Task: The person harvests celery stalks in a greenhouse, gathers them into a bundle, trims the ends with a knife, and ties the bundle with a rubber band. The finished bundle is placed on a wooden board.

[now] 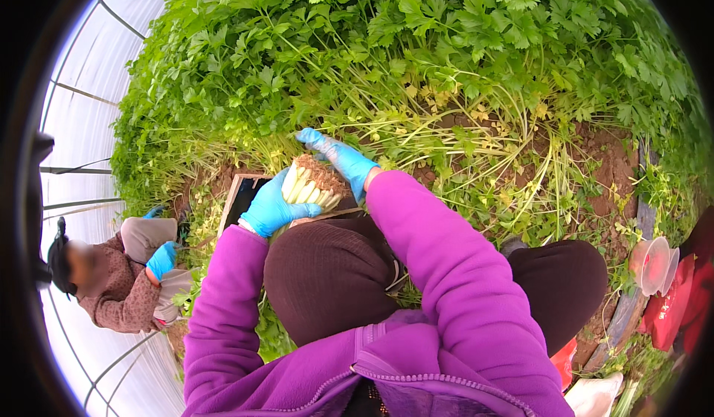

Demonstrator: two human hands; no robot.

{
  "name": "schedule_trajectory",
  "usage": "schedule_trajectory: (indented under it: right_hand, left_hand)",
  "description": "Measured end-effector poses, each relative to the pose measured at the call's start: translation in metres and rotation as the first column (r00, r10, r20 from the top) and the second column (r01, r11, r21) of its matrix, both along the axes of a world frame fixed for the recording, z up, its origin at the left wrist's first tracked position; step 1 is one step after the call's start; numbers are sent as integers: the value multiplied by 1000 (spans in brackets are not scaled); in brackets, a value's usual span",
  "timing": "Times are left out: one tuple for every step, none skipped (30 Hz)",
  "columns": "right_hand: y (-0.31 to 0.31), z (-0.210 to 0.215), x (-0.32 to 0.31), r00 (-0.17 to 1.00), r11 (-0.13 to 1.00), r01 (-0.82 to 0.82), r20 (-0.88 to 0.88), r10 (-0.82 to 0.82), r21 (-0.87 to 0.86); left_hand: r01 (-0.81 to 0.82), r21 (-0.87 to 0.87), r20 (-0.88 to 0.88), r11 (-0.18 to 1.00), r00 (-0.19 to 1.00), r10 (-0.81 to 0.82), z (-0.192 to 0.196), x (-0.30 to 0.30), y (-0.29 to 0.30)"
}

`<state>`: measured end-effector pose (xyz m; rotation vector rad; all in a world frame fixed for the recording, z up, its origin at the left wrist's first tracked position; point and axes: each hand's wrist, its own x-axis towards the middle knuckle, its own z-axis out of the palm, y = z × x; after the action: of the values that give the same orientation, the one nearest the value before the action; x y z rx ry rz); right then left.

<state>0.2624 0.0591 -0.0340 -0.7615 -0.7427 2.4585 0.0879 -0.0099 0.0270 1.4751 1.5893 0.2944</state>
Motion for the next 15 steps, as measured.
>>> schedule_trajectory:
  right_hand:
    - [1, -2, -8, 987, 996, -91, -137, 87, -22]
    - [-5, -5, -21, 998, 997, -12, -58, 17, 80]
    - [-1, -9, -28, 1000, 999, -1, 8, 0, 55]
    - [-2, -13, -35, 998, 996, 55, -29, -53, 72]
    - [-3, -18, -38, 993, 989, 116, -21, -114, 90]
    - [-4, -21, -40, 992, 984, 115, 34, -121, 139]
    - [-4, -24, -40, 974, 985, 112, 183, -135, 131]
    - [-4, -26, -35, 969, 979, 94, 211, -132, 179]
    - [-6, -24, -34, 962, 975, 88, 236, -137, 204]
    - [-7, -19, -30, 953, 966, 86, 262, -151, 244]
    - [-7, -12, -27, 958, 946, 100, 226, -176, 309]
    - [-5, -4, -23, 926, 896, 47, 317, -205, 441]
    - [-5, 4, -14, 871, 852, -45, 439, -222, 522]
    - [-4, 13, -2, 896, 845, -78, 409, -173, 529]
    - [-1, 27, 4, 777, 761, -118, 536, -329, 638]
  left_hand:
    - [-5, 13, 39, 1000, 999, 4, 0, -1, -1]
    - [-51, -41, 91, 998, 994, 55, -1, -2, 0]
    - [-86, -62, 176, 994, 980, 96, -1, -3, 0]
    - [-95, -93, 271, 991, 955, 117, -4, -3, 1]
    - [-71, -80, 197, 994, 977, 85, -5, -5, 5]
    - [-32, -61, 196, 998, 980, 43, -7, -7, 8]
    - [-35, -135, 413, 990, 906, 88, -10, -8, 13]
    - [-40, -211, 498, 977, 855, 143, -13, -8, 17]
    - [-4, -182, 399, 983, 914, 78, -15, -10, 21]
    - [4, -162, 282, 987, 958, 42, -18, -10, 24]
    - [-2, -158, 258, 987, 965, 43, -19, -12, 22]
    - [-4, -165, 288, 986, 956, 52, -22, -13, 23]
    - [2, -192, 330, 981, 942, 62, -23, -14, 22]
    - [-3, -149, 323, 989, 945, 52, -25, -16, 21]
    - [-13, -132, 346, 991, 936, 58, -28, -18, 20]
